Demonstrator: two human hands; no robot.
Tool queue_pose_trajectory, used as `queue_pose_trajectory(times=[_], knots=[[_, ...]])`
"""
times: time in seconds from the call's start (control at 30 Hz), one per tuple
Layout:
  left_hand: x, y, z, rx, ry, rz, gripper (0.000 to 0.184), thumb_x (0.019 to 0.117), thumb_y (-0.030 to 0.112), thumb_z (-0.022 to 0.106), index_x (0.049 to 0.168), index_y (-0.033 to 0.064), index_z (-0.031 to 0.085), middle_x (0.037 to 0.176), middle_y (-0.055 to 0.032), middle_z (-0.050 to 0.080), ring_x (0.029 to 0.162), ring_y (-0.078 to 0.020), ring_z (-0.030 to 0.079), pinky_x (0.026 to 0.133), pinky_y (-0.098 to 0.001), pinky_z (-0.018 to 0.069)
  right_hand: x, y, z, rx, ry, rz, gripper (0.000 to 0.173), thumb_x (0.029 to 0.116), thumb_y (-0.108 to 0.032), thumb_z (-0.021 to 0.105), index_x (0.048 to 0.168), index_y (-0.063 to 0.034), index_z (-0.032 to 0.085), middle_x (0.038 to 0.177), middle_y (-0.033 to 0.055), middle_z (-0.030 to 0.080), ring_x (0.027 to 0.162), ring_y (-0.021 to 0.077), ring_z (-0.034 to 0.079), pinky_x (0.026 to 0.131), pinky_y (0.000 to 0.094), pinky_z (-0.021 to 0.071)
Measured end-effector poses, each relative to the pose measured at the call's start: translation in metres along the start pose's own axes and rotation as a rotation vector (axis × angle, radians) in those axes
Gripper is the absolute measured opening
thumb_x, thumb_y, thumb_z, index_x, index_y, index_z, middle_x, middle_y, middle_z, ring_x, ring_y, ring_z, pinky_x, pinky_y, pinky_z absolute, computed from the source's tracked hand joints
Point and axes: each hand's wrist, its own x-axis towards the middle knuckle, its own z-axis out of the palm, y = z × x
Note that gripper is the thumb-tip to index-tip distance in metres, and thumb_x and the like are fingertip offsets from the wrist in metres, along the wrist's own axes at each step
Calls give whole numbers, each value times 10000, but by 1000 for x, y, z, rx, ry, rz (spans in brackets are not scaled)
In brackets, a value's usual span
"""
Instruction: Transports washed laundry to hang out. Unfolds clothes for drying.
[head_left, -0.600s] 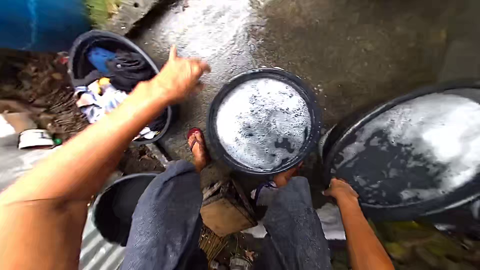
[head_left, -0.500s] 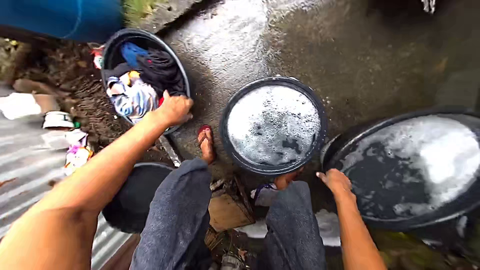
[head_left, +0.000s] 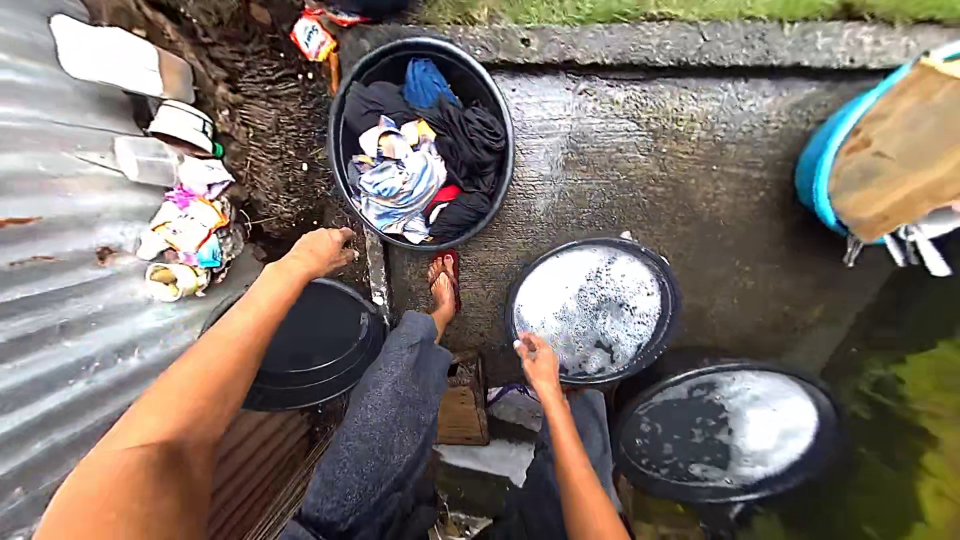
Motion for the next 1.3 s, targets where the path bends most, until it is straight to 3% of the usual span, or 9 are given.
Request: queue_pose_trajectory(times=[0.27,0.5,0.6,0.73,0.97,1.03,1.13,1.2,1.3], knots=[[19,-95,-66,-151,-28,-37,386,1049,202,590,1378,0,594,1267,-327,636,1222,-529,589,1027,-712,420,-24,-156,2,-141,-89,-24,380,1052,-242,560,1360,-35,643,1329,204,656,1236,330,635,1100,499,457],[52,-103,-93,-245,4,-44,410,1059,221,568,1406,4,569,1273,-300,646,1243,-494,589,1057,-686,410,45,-241,-58,-244,89,-90,370,1056,-234,551,1353,-33,643,1320,219,649,1218,344,637,1081,498,468],[72,-97,-95,-324,-4,-56,408,1055,239,578,1401,23,577,1248,-301,655,1198,-491,618,1039,-683,429,88,-250,-71,-222,143,-43,354,1049,-223,579,1348,-46,649,1322,228,644,1232,373,622,1086,543,451],[109,-90,-99,-395,52,-81,424,1033,212,612,1400,2,574,1365,-321,571,1272,-505,555,1063,-691,401,126,-241,-60,92,297,-38,347,1028,-145,601,1333,18,632,1271,235,672,1168,330,660,1039,476,496],[187,-70,-128,-550,238,-218,693,979,166,681,1542,-52,341,1528,-359,393,1373,-545,445,1110,-698,358,187,-223,-38,393,168,96,804,956,-93,703,1607,-15,237,1568,276,392,1294,339,573,1070,426,491],[214,-67,-133,-619,260,-220,696,1042,274,598,1566,-62,287,1554,-363,356,1421,-539,389,1148,-691,310,208,-219,-36,458,179,71,894,943,-56,707,1634,-25,140,1615,266,323,1394,343,486,1134,429,435],[244,-61,-133,-689,214,-263,787,1084,585,291,1580,-26,307,1578,-330,359,1488,-487,322,1190,-680,237,234,-203,-31,535,153,12,957,955,-48,685,1658,-100,37,1657,203,290,1473,287,410,1189,433,382],[257,-57,-132,-672,205,-307,867,1055,667,203,1532,-27,405,1545,-333,406,1478,-484,341,1181,-687,237,243,-196,-31,550,122,-2,895,982,-85,667,1656,-114,80,1621,197,361,1437,285,453,1162,448,409],[272,-56,-134,-483,207,-304,869,1065,647,202,1478,-78,444,1471,-393,449,1426,-537,393,1146,-710,271,249,-193,-37,511,134,21,617,1036,-220,619,1566,-81,335,1434,211,551,1252,293,588,1043,470,485]])
